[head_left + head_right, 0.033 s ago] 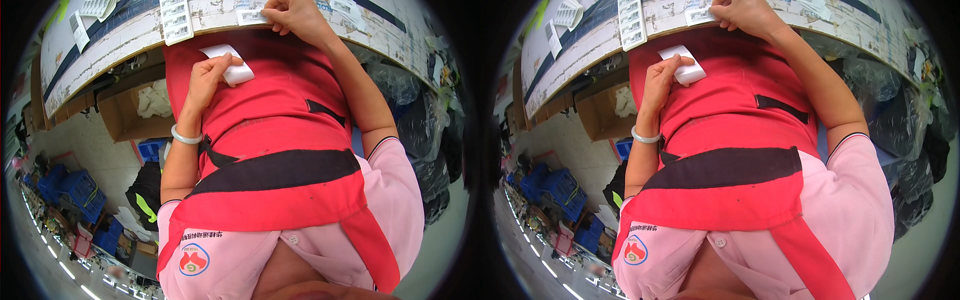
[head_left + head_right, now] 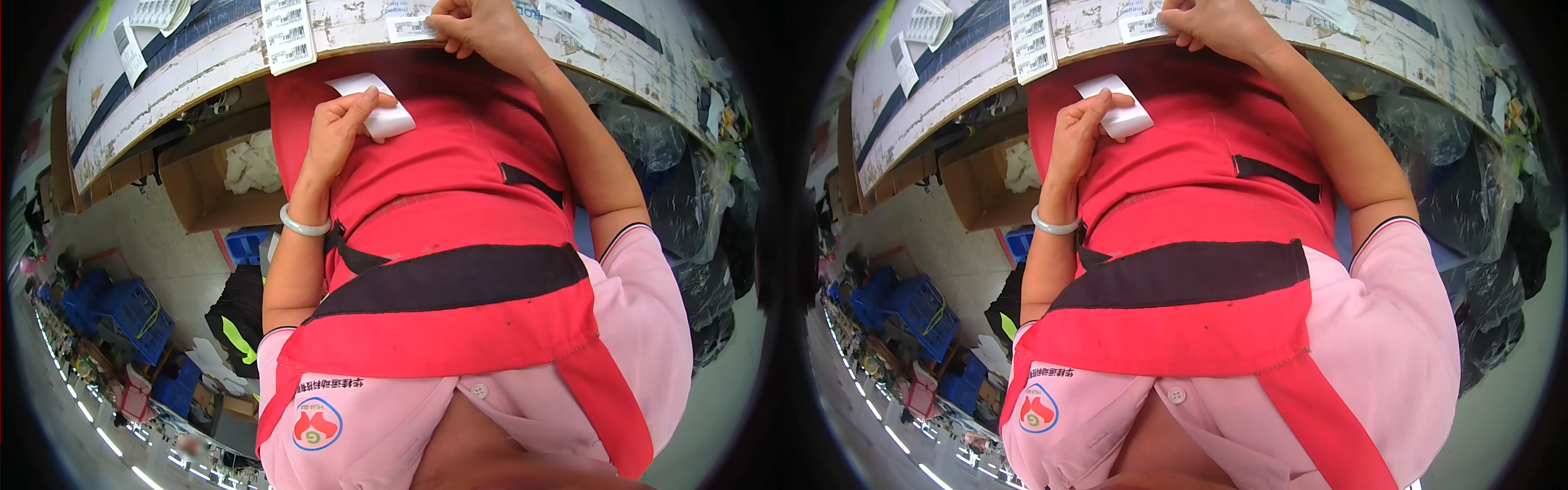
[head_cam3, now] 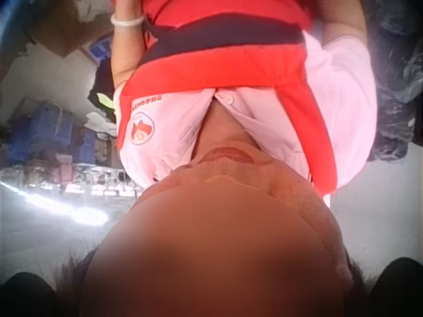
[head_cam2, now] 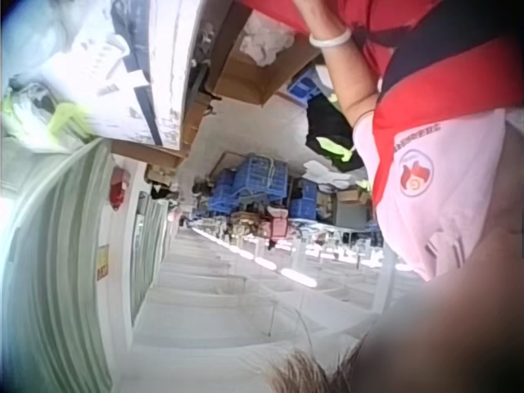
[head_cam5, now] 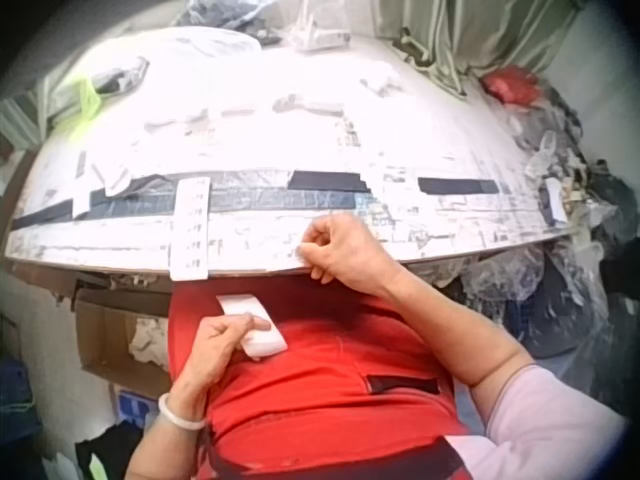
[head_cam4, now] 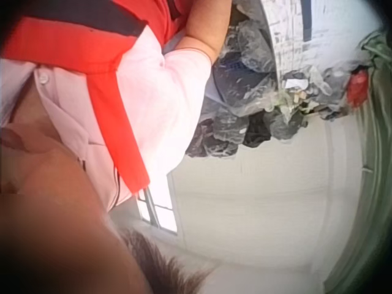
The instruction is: The recorder is separating and preparing small adhesive labels from a roll or sheet at a workbench.
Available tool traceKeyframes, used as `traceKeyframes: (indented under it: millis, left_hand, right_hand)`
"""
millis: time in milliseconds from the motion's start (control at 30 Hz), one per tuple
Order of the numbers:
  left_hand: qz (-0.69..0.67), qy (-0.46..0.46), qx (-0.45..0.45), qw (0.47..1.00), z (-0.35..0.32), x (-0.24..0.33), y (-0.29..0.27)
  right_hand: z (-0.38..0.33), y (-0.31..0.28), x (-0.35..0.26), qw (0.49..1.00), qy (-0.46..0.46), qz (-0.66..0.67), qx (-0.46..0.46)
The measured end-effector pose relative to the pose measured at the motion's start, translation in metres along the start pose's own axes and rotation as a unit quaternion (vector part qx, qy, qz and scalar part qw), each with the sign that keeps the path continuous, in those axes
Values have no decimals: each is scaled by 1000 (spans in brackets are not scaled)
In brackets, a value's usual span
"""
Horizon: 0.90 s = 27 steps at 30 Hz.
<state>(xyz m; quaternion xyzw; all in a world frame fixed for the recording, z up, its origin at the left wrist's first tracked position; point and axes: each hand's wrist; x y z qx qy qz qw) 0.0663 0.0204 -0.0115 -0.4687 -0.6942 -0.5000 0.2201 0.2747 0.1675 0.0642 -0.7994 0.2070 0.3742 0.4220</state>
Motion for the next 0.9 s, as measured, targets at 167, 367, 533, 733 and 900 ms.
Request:
traceKeyframes:
  millis: [167, 367, 533, 733, 900]
  left_hand:
    - [-18, -8, 8, 1000, 0, -1, 3]
    - [67, 49, 39, 996, -18, 0, -1]
    - [6, 52, 42, 998, -29, 16, -13]
    - [-238, 62, 119, 962, -56, 19, -104]
    - [-370, 95, 262, 886, -85, -45, -230]
  right_hand:
    - [-10, -13, 13, 999, -8, 47, 4]
    - [-24, -74, 67, 981, -43, 105, 160]
    - [-22, -113, 140, 933, 34, -210, 292]
    - [-21, -115, 140, 867, 67, -335, 363]
    - [-13, -66, 85, 895, -117, -232, 364]
Point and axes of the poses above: each hand's wrist, its own z-axis towards the middle knuckle, its own y-axis out of the palm, x = y × z, and after that the axes turned 13 degrees about -z, right-handed
